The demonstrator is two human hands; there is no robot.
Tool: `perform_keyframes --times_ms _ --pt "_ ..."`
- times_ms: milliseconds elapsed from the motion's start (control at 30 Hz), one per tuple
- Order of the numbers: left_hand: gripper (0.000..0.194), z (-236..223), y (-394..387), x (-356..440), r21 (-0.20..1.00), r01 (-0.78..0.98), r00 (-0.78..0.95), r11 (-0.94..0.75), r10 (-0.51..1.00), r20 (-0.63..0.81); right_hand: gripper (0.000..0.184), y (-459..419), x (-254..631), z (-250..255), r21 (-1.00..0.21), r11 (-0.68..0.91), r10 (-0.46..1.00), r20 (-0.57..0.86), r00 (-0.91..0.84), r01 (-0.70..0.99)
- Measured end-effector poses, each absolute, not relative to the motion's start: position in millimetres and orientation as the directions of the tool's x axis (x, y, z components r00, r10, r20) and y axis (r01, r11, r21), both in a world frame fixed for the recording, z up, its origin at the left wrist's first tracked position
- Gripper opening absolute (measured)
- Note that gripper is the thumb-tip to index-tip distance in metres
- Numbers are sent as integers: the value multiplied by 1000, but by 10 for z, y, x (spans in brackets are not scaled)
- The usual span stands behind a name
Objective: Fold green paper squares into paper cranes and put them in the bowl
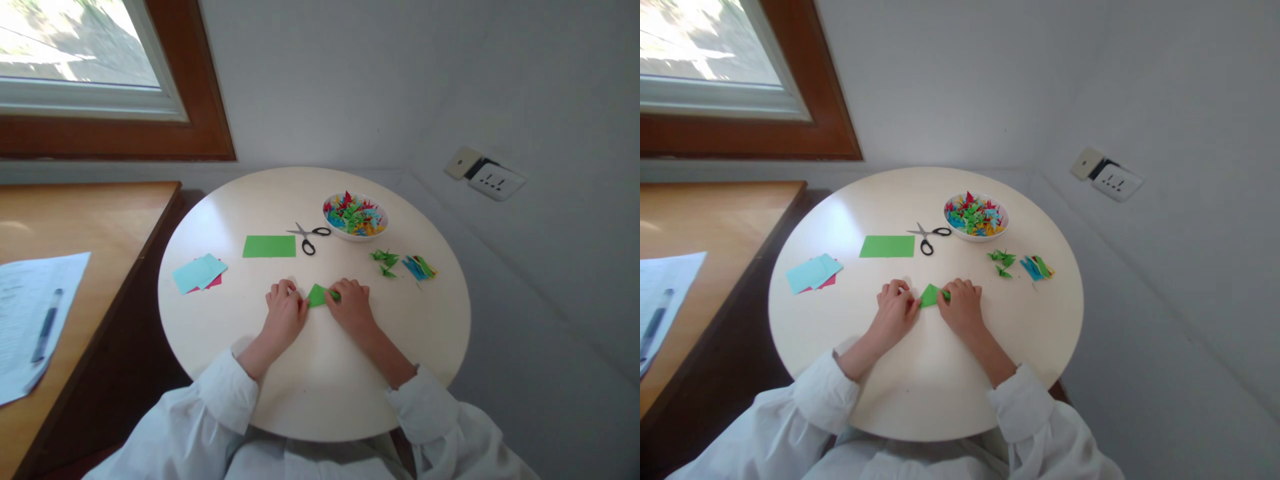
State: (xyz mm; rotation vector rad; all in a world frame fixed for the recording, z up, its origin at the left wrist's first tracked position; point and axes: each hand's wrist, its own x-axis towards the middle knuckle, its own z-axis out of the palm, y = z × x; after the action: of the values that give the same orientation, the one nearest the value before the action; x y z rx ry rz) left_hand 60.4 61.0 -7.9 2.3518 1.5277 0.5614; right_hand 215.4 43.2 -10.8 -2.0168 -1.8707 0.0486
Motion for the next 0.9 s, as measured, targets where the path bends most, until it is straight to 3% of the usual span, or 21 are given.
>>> perform_keyframes --times_ms 900 --pt "17 -71 601 619 398 822 376 -407 913 157 16 431 2145 -122 -269 -30 962 253 101 963"
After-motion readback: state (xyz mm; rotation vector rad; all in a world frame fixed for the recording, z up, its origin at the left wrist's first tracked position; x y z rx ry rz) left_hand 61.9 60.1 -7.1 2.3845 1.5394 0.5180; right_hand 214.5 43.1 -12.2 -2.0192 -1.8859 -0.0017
